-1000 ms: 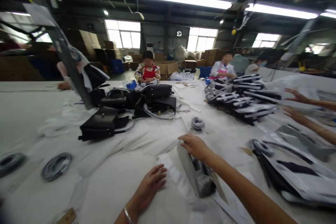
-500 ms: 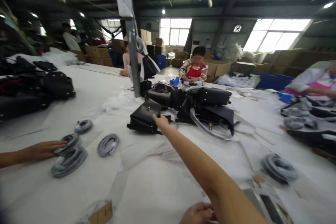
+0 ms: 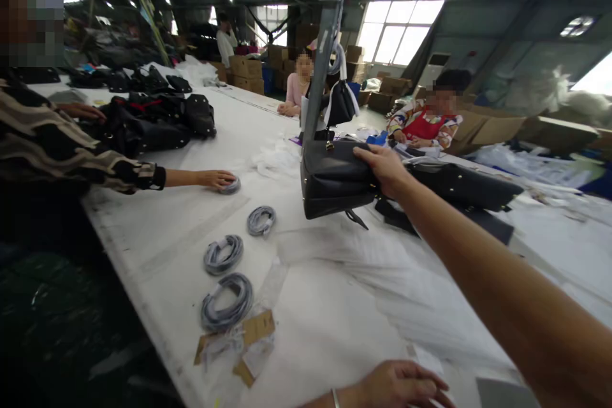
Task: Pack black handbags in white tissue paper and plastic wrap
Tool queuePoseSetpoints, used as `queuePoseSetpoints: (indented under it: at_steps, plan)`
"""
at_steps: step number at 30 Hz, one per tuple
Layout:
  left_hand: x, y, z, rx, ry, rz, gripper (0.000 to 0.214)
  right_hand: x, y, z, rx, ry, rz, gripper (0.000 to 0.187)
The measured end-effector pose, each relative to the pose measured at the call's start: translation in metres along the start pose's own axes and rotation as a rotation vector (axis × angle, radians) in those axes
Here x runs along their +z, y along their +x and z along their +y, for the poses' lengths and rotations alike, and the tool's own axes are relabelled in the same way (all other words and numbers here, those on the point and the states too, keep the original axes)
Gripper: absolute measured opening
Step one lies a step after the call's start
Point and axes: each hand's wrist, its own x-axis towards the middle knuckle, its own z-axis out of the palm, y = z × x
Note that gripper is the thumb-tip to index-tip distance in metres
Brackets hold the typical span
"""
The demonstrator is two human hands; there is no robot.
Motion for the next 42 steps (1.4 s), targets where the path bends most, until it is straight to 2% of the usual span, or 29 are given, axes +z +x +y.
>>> queuePoseSetpoints:
  at_steps: [3, 6, 7, 9, 11, 13, 16, 19, 21, 23, 26, 28, 30, 33, 36, 39, 42]
  plan:
    - [0.001, -0.014, 0.014, 0.071, -0.256, 0.099, 0.057, -0.033, -0.056, -0.048, -0.032, 0.040, -0.129, 0.022]
    - [0.002, -0.056, 0.043, 0.268, -0.529, 0.164, 0.054, -0.061, -0.123, -0.067, 0.013, -0.045, -0.205, 0.027]
    - [0.001, -0.074, 0.053, 0.331, -0.538, 0.228, 0.052, -0.068, -0.145, -0.067, 0.049, -0.087, -0.248, 0.032]
    - [-0.003, -0.113, 0.067, 0.438, -0.397, 0.453, 0.045, -0.079, -0.187, -0.058, 0.123, -0.195, -0.385, 0.040]
    - [-0.010, -0.147, 0.070, 0.453, -0.346, 0.538, 0.039, -0.086, -0.224, -0.041, 0.148, -0.308, -0.525, 0.042]
    - [-0.016, -0.174, 0.062, 0.435, -0.322, 0.591, 0.033, -0.092, -0.254, -0.019, 0.102, -0.406, -0.577, 0.041]
    - [-0.022, -0.203, 0.046, 0.389, -0.274, 0.648, 0.025, -0.098, -0.287, 0.014, 0.042, -0.504, -0.500, 0.040]
    - [-0.025, -0.229, 0.044, 0.370, -0.146, 0.670, 0.031, -0.096, -0.312, 0.042, 0.025, -0.531, -0.362, 0.034]
    - [-0.024, -0.245, 0.051, 0.414, 0.048, 0.673, 0.043, -0.090, -0.330, 0.057, -0.030, -0.527, -0.262, 0.029]
    - [-0.019, -0.258, 0.060, 0.509, 0.329, 0.714, 0.052, -0.083, -0.352, 0.066, -0.122, -0.522, -0.221, 0.029]
    - [-0.002, -0.264, 0.061, 0.570, 0.894, 0.737, 0.052, -0.077, -0.391, 0.075, -0.200, -0.589, -0.308, 0.041]
    - [0.012, -0.257, 0.054, 0.532, 1.283, 0.630, 0.050, -0.078, -0.416, 0.082, -0.178, -0.700, -0.393, 0.059]
    - [0.023, -0.243, 0.045, 0.504, 1.603, 0.474, 0.054, -0.080, -0.434, 0.093, -0.173, -0.826, -0.438, 0.080]
    - [0.027, -0.216, 0.037, 0.500, 1.932, 0.316, 0.068, -0.080, -0.446, 0.114, -0.188, -0.991, -0.383, 0.094]
    - [0.021, -0.202, 0.041, 0.488, 2.098, 0.256, 0.067, -0.072, -0.452, 0.125, -0.161, -1.069, -0.322, 0.081]
    - [0.015, -0.205, 0.051, 0.454, 2.237, 0.170, 0.056, -0.060, -0.460, 0.120, -0.153, -1.066, -0.312, 0.058]
    - [0.018, -0.212, 0.058, 0.439, 2.395, 0.096, 0.060, -0.056, -0.463, 0.109, -0.220, -1.051, -0.340, 0.056]
